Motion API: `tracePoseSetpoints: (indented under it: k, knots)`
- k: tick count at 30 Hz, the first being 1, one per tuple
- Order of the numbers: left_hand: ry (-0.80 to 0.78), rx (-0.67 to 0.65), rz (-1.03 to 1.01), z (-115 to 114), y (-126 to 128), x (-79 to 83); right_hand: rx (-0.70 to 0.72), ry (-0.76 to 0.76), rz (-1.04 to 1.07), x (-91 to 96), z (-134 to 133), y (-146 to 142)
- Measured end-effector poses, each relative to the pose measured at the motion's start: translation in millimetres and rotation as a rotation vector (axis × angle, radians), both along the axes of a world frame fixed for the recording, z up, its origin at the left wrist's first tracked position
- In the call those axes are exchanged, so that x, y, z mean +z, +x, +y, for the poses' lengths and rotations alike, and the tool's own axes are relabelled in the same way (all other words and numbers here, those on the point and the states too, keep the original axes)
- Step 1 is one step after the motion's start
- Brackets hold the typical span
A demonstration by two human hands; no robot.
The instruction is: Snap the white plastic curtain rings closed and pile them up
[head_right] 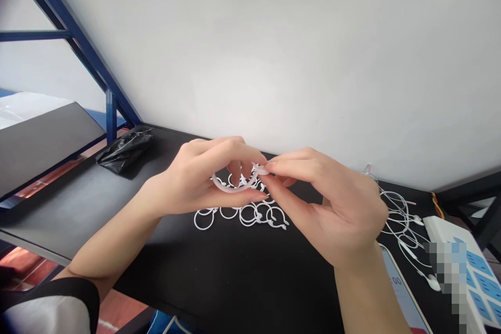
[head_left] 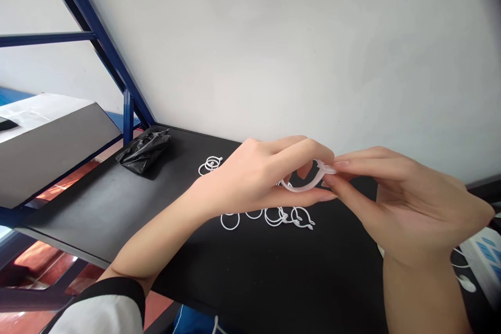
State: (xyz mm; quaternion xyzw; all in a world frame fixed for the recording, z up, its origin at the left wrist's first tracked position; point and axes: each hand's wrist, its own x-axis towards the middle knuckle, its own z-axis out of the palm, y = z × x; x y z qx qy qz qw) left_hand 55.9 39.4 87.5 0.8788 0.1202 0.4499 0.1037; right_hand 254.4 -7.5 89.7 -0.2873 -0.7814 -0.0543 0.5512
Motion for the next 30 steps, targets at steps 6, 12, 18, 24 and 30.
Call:
tracePoseSetpoints:
  k: [6,12,18,24,30]
  knots:
    - [-0.026,-0.038,0.012,-1.9,1.4,-2.7,0.018,-0.018,0.012,-2.3,0.9,3.6]
    - [-0.034,-0.004,0.045,-1.9,0.9,-3.3,-0.026,-0.017,0.002,-2.4,1.6,2.3]
    - [0.072,0.164,0.117,2.1,-10.2,4.7,-0.062,-0.065,-0.003,-3.1,3.8,3.3]
    - [0.005,0.411,0.345,28.3,-27.9,5.8,-0.131,-0.381,-0.04,-25.9,33.1,5.5]
    - [-0.473,0.859,0.792,98.3,-66.8,-17.1,-0.277,-0.828,-0.2,-81.8,79.8,23.4]
